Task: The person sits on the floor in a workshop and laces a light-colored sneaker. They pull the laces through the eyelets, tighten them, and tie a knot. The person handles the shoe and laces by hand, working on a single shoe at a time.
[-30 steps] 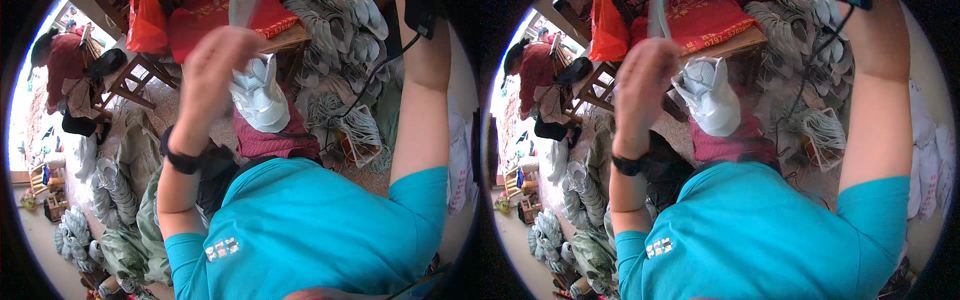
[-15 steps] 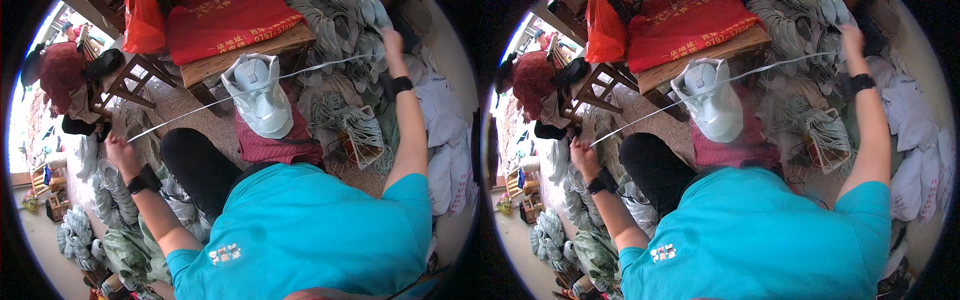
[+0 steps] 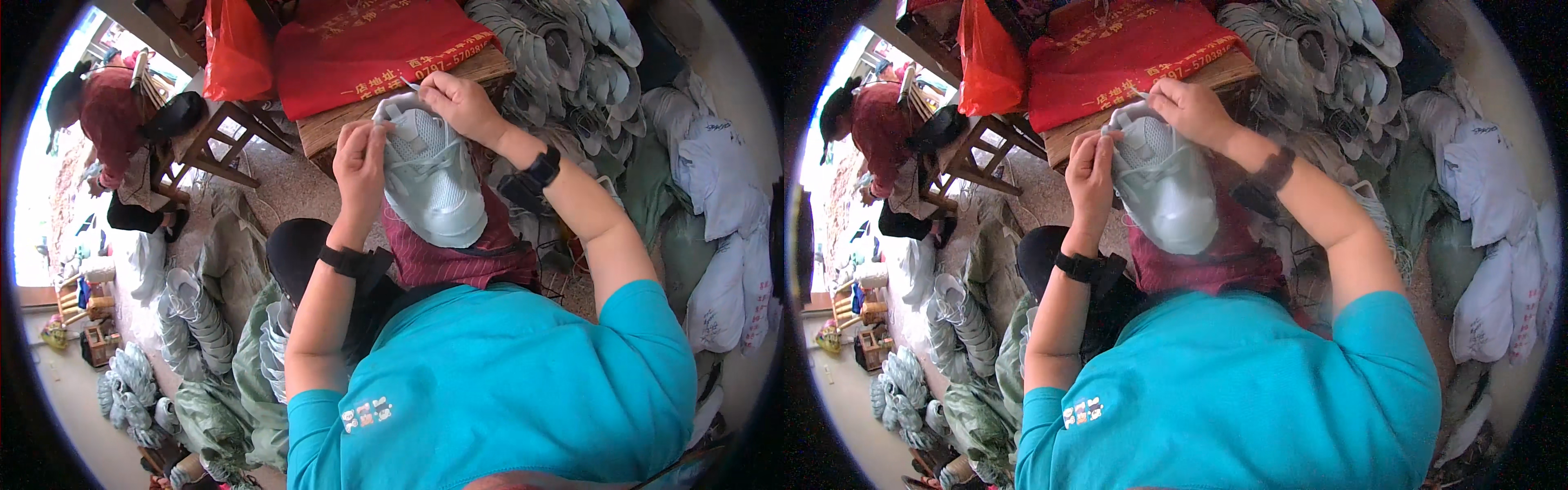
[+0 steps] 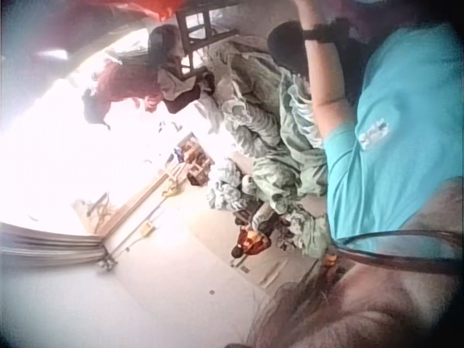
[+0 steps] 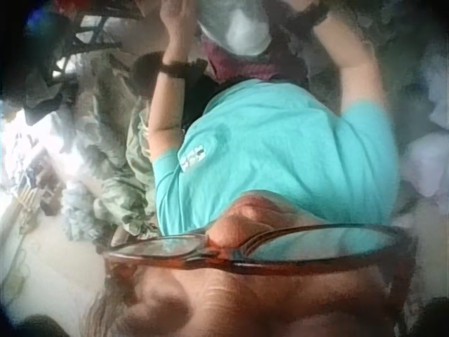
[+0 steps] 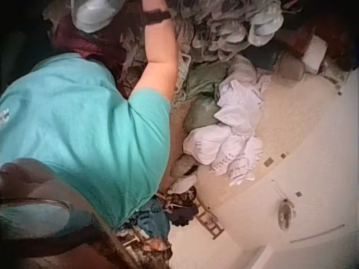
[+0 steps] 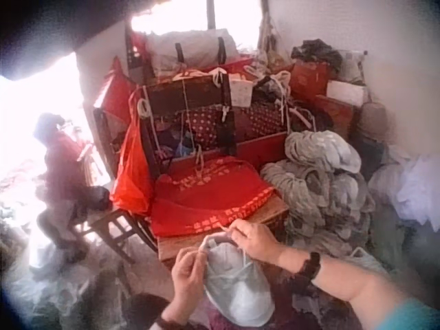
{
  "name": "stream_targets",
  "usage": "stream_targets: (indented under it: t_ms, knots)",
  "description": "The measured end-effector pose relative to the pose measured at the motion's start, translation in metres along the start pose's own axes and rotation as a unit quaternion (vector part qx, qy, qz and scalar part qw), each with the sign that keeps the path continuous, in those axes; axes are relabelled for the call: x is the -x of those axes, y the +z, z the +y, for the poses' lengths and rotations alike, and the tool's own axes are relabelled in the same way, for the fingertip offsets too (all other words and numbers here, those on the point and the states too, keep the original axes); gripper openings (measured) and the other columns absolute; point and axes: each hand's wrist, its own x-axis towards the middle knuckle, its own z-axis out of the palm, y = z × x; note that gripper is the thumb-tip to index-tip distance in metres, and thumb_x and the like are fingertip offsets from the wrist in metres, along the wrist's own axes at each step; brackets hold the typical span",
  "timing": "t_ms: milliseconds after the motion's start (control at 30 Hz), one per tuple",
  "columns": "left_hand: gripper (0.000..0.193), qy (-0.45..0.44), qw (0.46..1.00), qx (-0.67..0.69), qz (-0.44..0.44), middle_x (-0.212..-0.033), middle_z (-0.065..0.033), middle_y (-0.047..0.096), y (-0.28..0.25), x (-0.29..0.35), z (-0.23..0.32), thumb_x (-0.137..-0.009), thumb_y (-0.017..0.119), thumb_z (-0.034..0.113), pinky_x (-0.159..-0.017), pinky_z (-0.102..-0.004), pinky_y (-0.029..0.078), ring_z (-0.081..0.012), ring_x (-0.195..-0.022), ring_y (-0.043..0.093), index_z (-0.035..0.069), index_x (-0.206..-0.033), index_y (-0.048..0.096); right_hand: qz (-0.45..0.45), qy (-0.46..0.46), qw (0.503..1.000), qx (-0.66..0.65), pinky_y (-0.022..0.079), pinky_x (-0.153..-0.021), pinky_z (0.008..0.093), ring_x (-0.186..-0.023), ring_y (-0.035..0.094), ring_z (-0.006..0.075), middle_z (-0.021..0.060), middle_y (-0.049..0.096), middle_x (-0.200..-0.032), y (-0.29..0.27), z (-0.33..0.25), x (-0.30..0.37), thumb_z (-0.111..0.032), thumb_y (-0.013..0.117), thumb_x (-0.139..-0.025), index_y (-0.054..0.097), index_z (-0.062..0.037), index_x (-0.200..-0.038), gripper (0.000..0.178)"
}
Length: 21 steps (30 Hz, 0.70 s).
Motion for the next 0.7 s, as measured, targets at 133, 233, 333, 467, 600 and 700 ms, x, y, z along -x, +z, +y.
stream_targets:
  t_ms: [133, 233, 333, 467, 600, 700]
  knots:
    - [0.017, -0.043, 0.999, 0.024, 0.010, -0.095, -0.0036, 0.059, 0.007, 0.006, -0.033, -0.095, 0.055, 0.011, -0.079, -0.0246, 0.043, -0.0119, -0.089, 0.053, -0.001, -0.097, 0.068, 0.053, 0.002, 0.998, 0.020, 0.050, -0.068, 0.0398, -0.078, 0.066, 0.0321, 0.0121, 0.067, -0.082, 0.026, 0.030, 0.011, -0.026, 0.051, -0.093, 0.061, -0.0089, -0.094, 0.020]
    - [0.020, -0.076, 0.996, 0.041, 0.024, -0.094, -0.0033, 0.058, 0.009, 0.013, -0.043, -0.096, 0.055, 0.014, -0.079, -0.0245, 0.042, -0.0114, -0.088, 0.054, -0.001, -0.096, 0.068, 0.039, 0.061, 0.997, 0.026, 0.050, -0.070, 0.0368, -0.082, 0.067, 0.0293, 0.0132, 0.067, -0.085, 0.036, 0.042, 0.014, -0.023, 0.051, -0.094, 0.061, -0.0072, -0.093, 0.019]
    - [0.022, -0.099, 0.993, 0.060, 0.018, -0.094, -0.0019, 0.058, 0.007, 0.007, -0.045, -0.097, 0.053, 0.016, -0.078, -0.0242, 0.042, -0.0107, -0.085, 0.053, 0.000, -0.097, 0.068, 0.039, 0.046, 0.997, 0.055, 0.049, -0.065, 0.0320, -0.073, 0.065, 0.0217, 0.0091, 0.066, -0.078, 0.040, 0.050, 0.006, -0.022, 0.050, -0.095, 0.062, -0.0063, -0.093, 0.020]
    - [0.023, -0.195, 0.964, 0.171, 0.060, -0.088, -0.0002, 0.058, -0.001, 0.011, -0.029, -0.099, 0.051, 0.018, -0.070, -0.0220, 0.042, -0.0075, -0.080, 0.053, 0.002, -0.099, 0.067, -0.009, 0.175, 0.940, -0.294, 0.043, -0.059, 0.0229, -0.065, 0.053, 0.0076, -0.0011, 0.060, -0.076, 0.019, 0.050, 0.007, -0.020, 0.051, -0.097, 0.062, -0.0047, -0.097, 0.019]
    - [0.021, -0.156, 0.967, 0.130, 0.154, -0.079, 0.0000, 0.058, -0.007, 0.024, -0.034, -0.100, 0.048, 0.018, -0.062, -0.0207, 0.042, -0.0054, -0.069, 0.052, 0.002, -0.098, 0.061, 0.023, 0.162, 0.948, -0.274, 0.041, -0.061, 0.0193, -0.067, 0.048, 0.0034, -0.0033, 0.057, -0.081, 0.002, 0.020, 0.043, -0.015, 0.053, -0.096, 0.062, -0.0028, -0.103, 0.017]
    - [0.019, -0.194, 0.967, 0.148, 0.074, -0.078, -0.0002, 0.056, -0.002, 0.040, -0.031, -0.102, 0.045, 0.017, -0.060, -0.0209, 0.042, -0.0060, -0.065, 0.051, 0.002, -0.098, 0.057, 0.013, 0.084, 0.989, -0.123, 0.041, -0.063, 0.0204, -0.071, 0.049, 0.0031, -0.0031, 0.057, -0.079, 0.005, 0.019, 0.065, -0.015, 0.054, -0.096, 0.061, -0.0023, -0.099, 0.015]
